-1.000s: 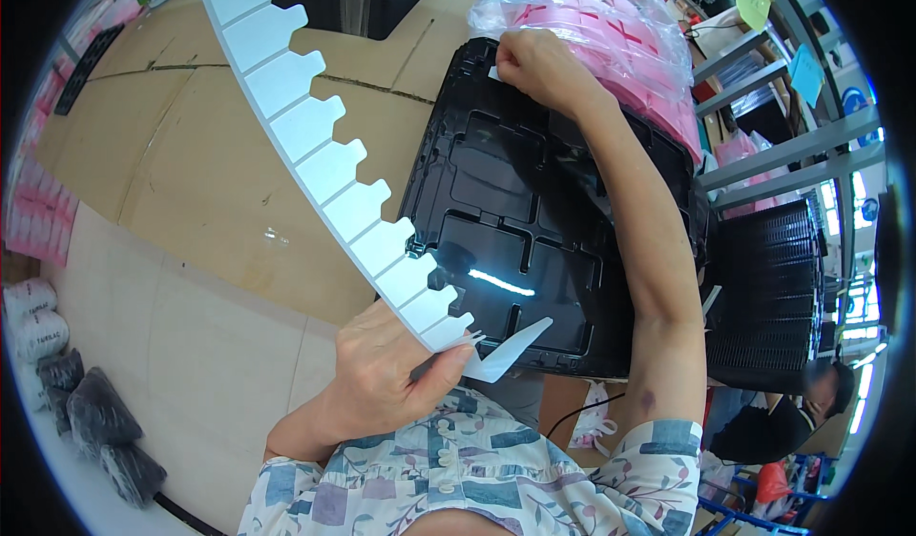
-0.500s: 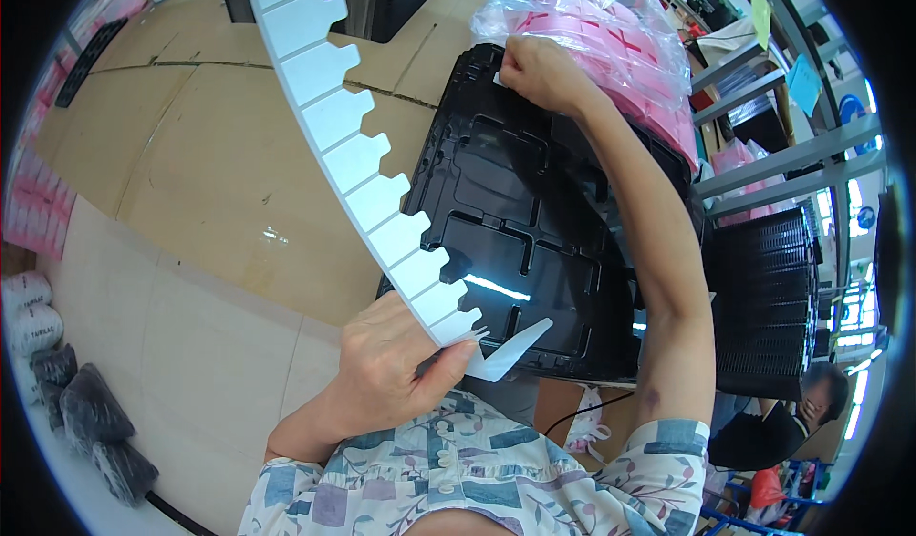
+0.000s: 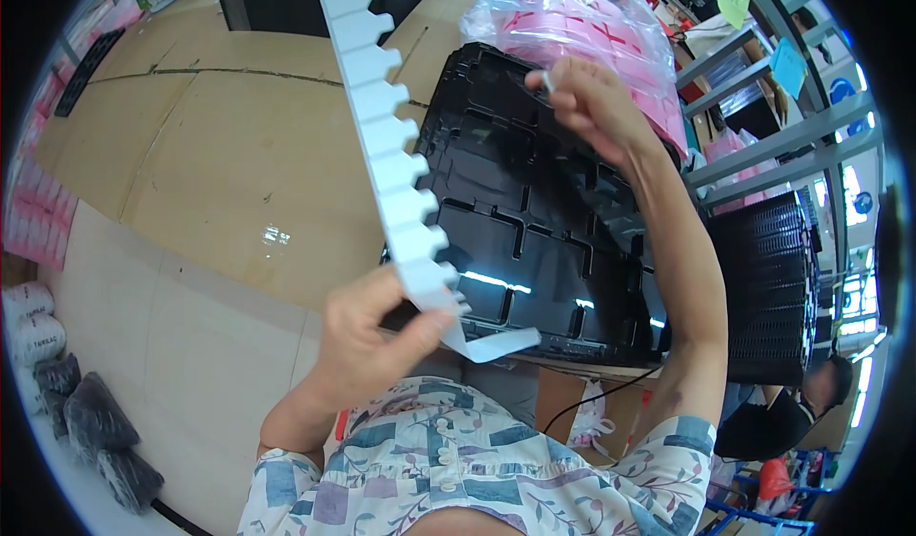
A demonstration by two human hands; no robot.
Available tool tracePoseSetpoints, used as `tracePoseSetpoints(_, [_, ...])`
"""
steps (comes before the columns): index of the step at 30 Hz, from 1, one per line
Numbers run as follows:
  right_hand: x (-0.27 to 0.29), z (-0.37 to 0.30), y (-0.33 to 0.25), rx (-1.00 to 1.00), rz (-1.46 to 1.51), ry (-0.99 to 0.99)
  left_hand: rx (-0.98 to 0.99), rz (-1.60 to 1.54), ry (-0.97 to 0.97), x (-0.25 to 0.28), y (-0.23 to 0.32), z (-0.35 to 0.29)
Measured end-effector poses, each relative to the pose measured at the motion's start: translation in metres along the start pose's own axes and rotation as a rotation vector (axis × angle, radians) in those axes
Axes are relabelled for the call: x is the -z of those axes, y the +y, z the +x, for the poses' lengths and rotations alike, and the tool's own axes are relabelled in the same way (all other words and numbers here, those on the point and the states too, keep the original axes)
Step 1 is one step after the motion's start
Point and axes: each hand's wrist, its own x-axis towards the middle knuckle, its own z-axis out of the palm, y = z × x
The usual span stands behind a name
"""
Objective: The person places pink foam inserts into black plastic trays and secures them with white adhesive strips. They repeatedly pick up trays, apply the foam, and attach the adhesive tabs to the tray edges.
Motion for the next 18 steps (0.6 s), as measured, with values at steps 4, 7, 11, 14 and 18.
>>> tracePoseSetpoints(4, [-0.048,-0.066,-0.008,-0.083,0.052,-0.217,0.110,-0.356,0.147,0.001,0.011,0.022])
tracePoseSetpoints(7, [-0.079,-0.098,-0.012,-0.116,-0.054,-0.182,0.122,-0.395,0.031,-0.005,0.014,0.043])
tracePoseSetpoints(11, [-0.104,-0.111,-0.003,0.226,-0.523,-0.017,0.095,-0.395,0.027,-0.011,0.009,0.045])
tracePoseSetpoints(14, [-0.106,-0.116,-0.007,0.247,-0.645,-0.026,0.039,-0.314,0.032,-0.015,0.008,0.039])
tracePoseSetpoints(18, [-0.111,-0.121,-0.006,0.303,-0.679,0.001,0.010,-0.339,0.025,-0.018,0.009,0.033])
